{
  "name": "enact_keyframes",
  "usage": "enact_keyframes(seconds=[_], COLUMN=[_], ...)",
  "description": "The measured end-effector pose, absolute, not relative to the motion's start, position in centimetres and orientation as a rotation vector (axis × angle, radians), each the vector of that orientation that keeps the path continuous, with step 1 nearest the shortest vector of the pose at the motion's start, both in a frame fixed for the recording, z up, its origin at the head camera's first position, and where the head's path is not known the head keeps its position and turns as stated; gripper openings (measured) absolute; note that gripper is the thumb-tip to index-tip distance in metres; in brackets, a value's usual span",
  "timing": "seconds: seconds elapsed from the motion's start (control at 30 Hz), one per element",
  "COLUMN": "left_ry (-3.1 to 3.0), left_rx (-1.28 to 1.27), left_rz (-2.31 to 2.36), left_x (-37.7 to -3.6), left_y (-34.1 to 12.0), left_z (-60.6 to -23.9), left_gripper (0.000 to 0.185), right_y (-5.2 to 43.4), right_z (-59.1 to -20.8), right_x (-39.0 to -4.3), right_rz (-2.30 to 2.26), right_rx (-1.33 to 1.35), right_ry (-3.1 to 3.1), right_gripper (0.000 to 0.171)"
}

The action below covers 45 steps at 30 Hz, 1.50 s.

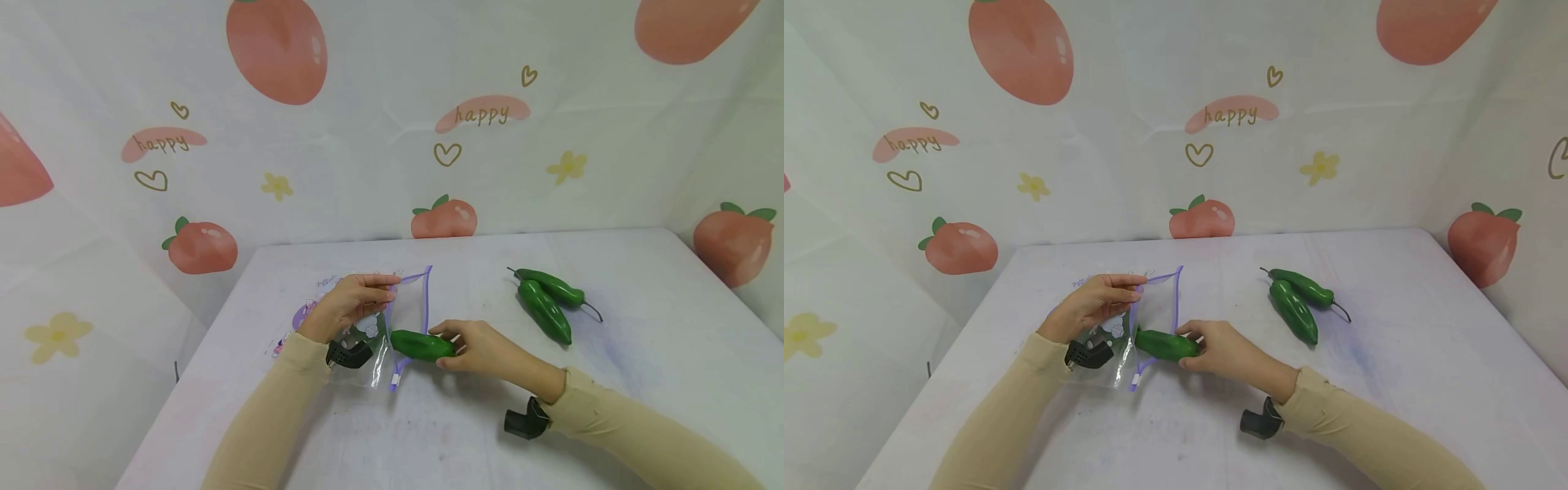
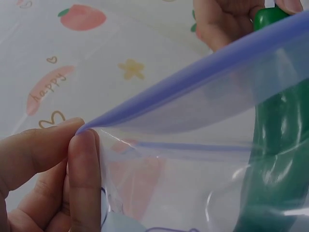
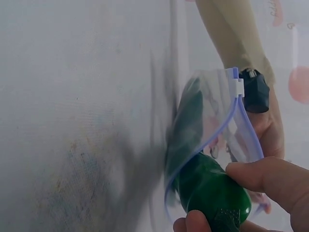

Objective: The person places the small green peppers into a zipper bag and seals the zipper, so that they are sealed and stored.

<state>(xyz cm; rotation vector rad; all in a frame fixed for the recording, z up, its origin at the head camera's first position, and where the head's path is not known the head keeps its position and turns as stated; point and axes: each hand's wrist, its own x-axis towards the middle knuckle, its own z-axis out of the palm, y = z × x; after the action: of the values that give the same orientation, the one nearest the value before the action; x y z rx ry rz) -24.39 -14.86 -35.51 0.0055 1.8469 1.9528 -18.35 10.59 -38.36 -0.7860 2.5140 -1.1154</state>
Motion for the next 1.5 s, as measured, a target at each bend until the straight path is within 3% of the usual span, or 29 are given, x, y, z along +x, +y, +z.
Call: enact_keyframes(seconds=[1.5], left_ry=[1.873], left_rx=[0.030], left_rz=[1.936], left_x=[-24.3], left_y=[-14.8], left_z=[-35.6], left_gripper=[0.045], right_y=[7.4], right_z=[-39.2], right_x=[-19.4], right_rz=[-1.270], right_rx=[-0.715], right_ry=[2.508], right_gripper=[0.038])
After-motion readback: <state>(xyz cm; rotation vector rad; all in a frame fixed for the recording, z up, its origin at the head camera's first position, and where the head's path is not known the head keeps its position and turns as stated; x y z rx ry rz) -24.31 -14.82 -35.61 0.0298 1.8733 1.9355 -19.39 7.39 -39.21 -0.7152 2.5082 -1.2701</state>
